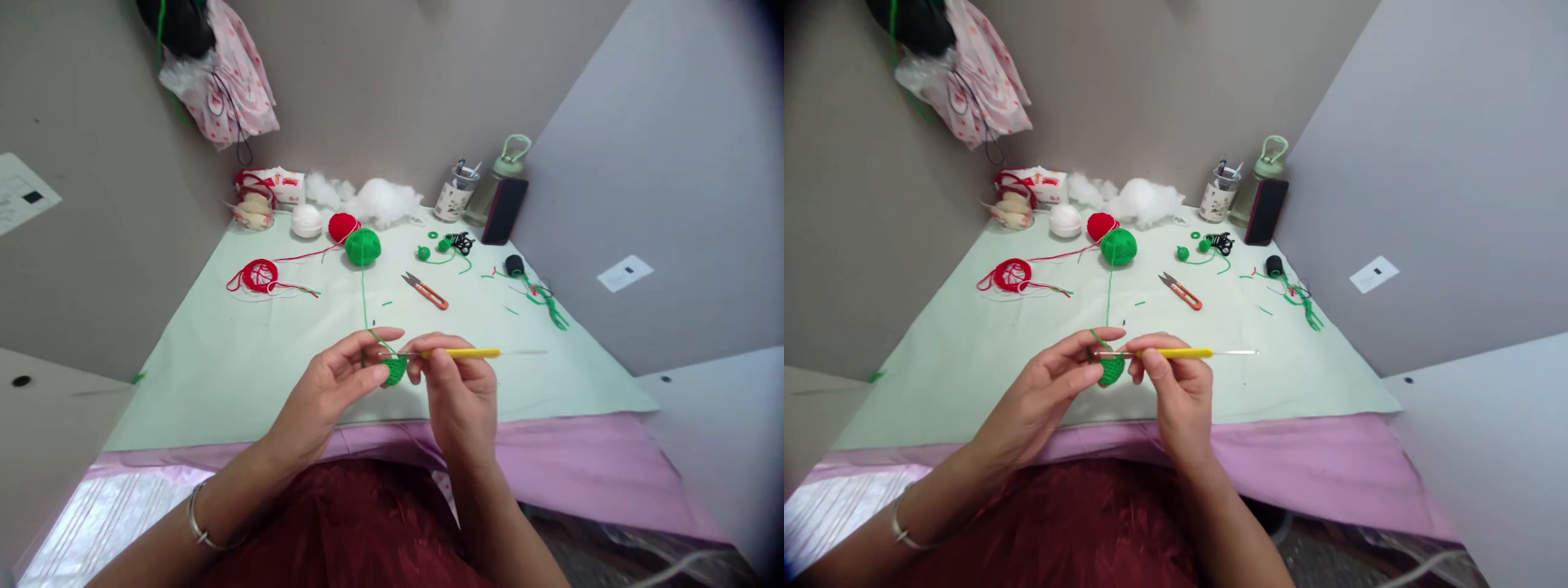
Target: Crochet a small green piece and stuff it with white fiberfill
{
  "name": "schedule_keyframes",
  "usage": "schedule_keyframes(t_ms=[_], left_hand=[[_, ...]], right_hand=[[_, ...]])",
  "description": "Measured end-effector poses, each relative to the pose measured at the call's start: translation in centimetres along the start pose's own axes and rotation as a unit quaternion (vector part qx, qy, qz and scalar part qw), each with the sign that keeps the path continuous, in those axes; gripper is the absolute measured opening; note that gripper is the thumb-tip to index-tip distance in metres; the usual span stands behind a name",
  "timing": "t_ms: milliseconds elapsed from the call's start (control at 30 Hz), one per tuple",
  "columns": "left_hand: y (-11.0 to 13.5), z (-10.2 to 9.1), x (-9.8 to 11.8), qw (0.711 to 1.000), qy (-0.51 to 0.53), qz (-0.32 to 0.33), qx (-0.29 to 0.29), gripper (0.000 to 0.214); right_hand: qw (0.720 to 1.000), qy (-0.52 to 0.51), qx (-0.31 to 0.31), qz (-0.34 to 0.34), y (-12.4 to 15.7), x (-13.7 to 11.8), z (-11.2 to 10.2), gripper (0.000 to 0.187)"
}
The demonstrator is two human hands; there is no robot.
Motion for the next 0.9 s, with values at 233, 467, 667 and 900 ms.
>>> schedule_keyframes(t_ms=[233,467,667,900], left_hand=[[-0.1,-0.6,0.1,1.000,-0.009,0.004,0.009,0.028],[0.2,-0.9,0.4,0.995,-0.073,0.056,0.047,0.025],[0.0,-0.1,-0.6,0.997,0.048,-0.032,0.058,0.045],[-0.2,-0.2,-0.2,0.988,0.125,-0.093,0.024,0.043]], right_hand=[[0.999,-0.035,-0.023,0.022,-0.1,-0.4,0.2,0.024],[0.960,0.210,-0.081,-0.166,1.2,-1.7,0.1,0.024],[0.815,0.410,-0.077,-0.403,2.9,-1.3,1.0,0.034],[0.979,0.123,-0.018,-0.163,0.8,-1.0,-0.2,0.021]])
Point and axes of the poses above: each hand's wrist, its own y-axis away from the middle knuckle, its own z-axis out of the palm, x = y × z, the point moved 4 cm from there along -y, towards the middle knuckle, and after that the axes turned 3 degrees about x, right-handed, at the moved point
